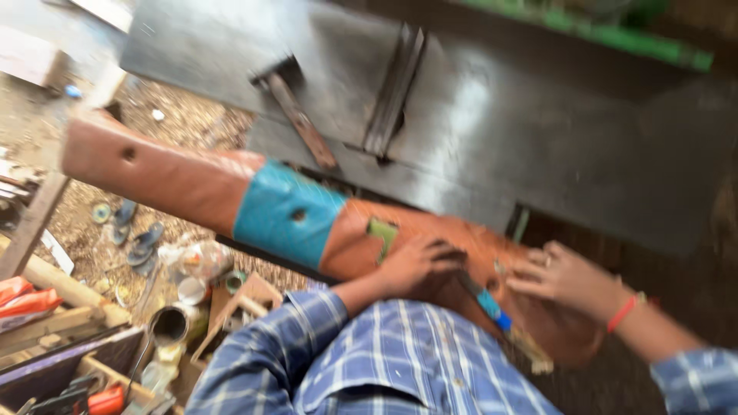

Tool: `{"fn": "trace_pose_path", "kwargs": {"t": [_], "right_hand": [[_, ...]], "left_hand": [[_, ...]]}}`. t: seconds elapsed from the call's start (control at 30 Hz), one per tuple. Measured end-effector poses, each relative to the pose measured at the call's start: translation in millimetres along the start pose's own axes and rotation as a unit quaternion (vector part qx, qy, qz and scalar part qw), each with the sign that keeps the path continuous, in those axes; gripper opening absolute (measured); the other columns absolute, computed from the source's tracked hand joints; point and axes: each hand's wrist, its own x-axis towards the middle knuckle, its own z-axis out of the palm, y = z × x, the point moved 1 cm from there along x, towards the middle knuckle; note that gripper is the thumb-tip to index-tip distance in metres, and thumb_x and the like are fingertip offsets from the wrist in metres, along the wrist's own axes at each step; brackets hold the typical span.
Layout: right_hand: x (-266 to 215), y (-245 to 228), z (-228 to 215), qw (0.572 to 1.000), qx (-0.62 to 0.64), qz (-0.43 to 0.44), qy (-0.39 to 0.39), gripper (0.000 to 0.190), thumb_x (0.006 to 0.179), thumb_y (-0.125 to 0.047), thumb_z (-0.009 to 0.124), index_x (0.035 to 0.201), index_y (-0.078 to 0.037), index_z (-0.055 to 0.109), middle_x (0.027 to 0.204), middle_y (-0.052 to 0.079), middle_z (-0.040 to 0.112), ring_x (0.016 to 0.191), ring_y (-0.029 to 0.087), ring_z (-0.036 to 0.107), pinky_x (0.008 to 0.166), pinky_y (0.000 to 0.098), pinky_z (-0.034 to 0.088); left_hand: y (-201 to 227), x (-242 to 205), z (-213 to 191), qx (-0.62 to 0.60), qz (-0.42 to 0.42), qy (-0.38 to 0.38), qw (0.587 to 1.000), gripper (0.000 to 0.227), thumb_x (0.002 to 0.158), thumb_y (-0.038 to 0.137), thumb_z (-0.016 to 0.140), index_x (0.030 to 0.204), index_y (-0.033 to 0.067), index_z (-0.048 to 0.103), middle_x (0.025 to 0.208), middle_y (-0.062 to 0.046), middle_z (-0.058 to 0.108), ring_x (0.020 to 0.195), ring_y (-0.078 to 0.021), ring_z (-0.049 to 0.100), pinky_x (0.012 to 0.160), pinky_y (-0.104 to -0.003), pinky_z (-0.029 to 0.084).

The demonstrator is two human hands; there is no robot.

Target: The person applies a leather-like cover to a long wooden object, using a small blade to trim the edges and tucking the material into grooves with their fingers.

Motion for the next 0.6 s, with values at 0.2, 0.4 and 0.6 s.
{"fn": "trace_pose_path", "kwargs": {"t": [0.2,0.4,0.6], "right_hand": [[-21.0,-7.0,46.1,0.937,0.197,0.284,-0.051,0.022,0.081,-0.022,0.067,0.101,-0.014,0.069,0.100,0.006,0.071,0.098,0.029,0.068,0.088,0.0383,0.055],[-23.4,-23.0,48.9,0.903,0.145,0.405,0.010,0.024,0.080,-0.031,0.071,0.097,-0.014,0.074,0.096,0.004,0.074,0.093,0.027,0.069,0.083,0.0415,0.054],[-5.9,-47.8,33.1,0.872,0.109,0.474,0.058,0.019,0.082,-0.029,0.069,0.081,-0.010,0.072,0.088,0.006,0.070,0.091,0.029,0.067,0.083,0.0410,0.055]], "left_hand": [[11.8,-1.6,-10.0,-0.002,-0.017,0.021,1.000,0.024,0.095,0.025,0.069,0.118,0.0181,0.072,0.137,-0.004,0.065,0.131,-0.0280,0.058,0.110,-0.046,0.047],[15.9,-0.8,-14.7,-0.007,-0.029,0.020,0.999,0.022,0.099,0.028,0.066,0.118,0.0198,0.073,0.138,-0.003,0.066,0.130,-0.0269,0.058,0.111,-0.044,0.047],[16.6,-1.3,-12.6,0.012,-0.034,0.004,0.999,0.025,0.097,0.028,0.067,0.120,0.0197,0.073,0.141,-0.004,0.064,0.133,-0.0284,0.055,0.112,-0.045,0.044]]}}
